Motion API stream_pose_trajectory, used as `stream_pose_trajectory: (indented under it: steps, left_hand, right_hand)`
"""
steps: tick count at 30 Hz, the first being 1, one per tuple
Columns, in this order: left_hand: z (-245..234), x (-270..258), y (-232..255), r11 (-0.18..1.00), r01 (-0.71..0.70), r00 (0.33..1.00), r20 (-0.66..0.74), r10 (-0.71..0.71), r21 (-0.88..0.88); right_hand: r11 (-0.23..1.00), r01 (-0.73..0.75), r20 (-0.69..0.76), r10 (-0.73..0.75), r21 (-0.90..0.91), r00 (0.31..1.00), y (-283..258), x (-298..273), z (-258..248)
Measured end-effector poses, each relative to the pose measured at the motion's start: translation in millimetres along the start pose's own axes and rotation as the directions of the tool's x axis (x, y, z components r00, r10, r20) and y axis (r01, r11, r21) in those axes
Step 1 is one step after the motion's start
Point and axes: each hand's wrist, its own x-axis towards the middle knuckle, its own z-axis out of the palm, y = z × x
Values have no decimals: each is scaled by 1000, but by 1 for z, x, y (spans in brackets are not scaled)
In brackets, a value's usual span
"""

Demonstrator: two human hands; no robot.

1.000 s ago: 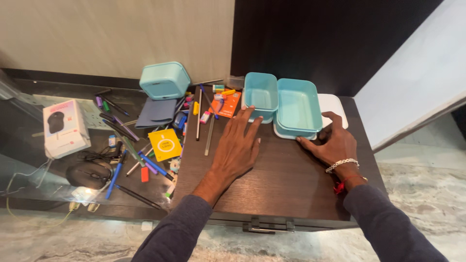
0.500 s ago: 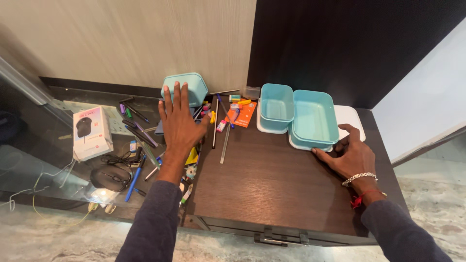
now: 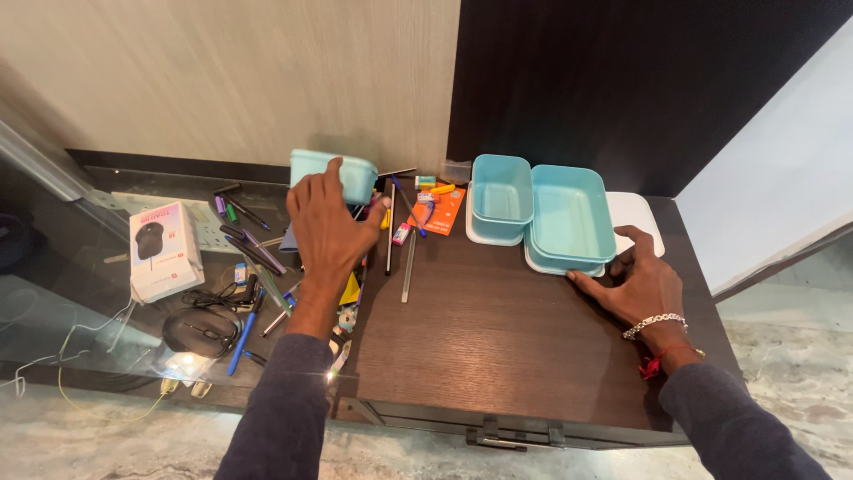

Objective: The person organizes books and plastic containers on a desk. They stack books, flip through pages, and place the stack into a drawer. Then they arrange white lids and blue containers on the desk surface.

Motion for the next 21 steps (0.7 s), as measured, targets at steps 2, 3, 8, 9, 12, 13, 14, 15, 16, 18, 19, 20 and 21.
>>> stream_pose_trajectory:
  steps: [2, 3, 8, 9, 12, 13, 14, 15, 16, 18, 19, 20, 21]
  left_hand:
    - [-2, -2, 1, 999, 31, 999, -35, -32, -8]
    - [-3, -5, 1, 1000, 27, 997, -79, -27, -2]
    - [1, -16, -4, 995, -35, 975, -214, 53, 90]
    - [4, -18, -5, 997, 12, 983, -181, 2, 78]
    - [8, -22, -9, 1000, -9, 977, -214, 4, -21]
    - [8, -23, -9, 997, -45, 968, -248, 28, -64]
    - [7, -22, -6, 989, -59, 963, -267, 21, -135]
    - [5, -21, -2, 976, -73, 958, -286, 12, -206]
    - [2, -20, 5, 957, -91, 953, -303, 3, -277]
    - [-6, -22, 24, 939, -184, 936, -343, 77, -289]
    - [-10, -24, 36, 927, -230, 925, -364, 113, -296]
    - [-14, -27, 49, 915, -242, 934, -335, 129, -322]
    - [-16, -30, 65, 902, -253, 941, -306, 146, -349]
  right_hand:
    - [1000, -13, 14, 13, 11, 1000, 0, 1, -1]
    - [1000, -19, 22, 18, 16, 1000, -1, 1, -1]
    - [1000, -6, 7, 6, 8, 1000, -2, 0, -1]
    - [1000, -10, 12, 10, 7, 1000, -2, 0, -2]
    - [1000, -6, 5, 6, 6, 1000, -4, 0, -4]
    - [1000, -2, 7, 2, 17, 1000, -5, 1, -4]
    - [1000, 0, 7, -1, 26, 1000, -6, 1, -5]
    - [999, 2, 8, -3, 35, 1000, -7, 0, -6]
    - [999, 12, -3, -12, 52, 1000, -7, -1, -7]
    - [996, 32, -26, -30, 83, 999, -7, -3, -8]
    - [994, 36, -31, -33, 104, 999, -7, -3, -9]
    - [991, 42, -36, -38, 127, 999, -7, -4, -8]
    - [987, 48, -40, -43, 150, 998, -6, -4, -9]
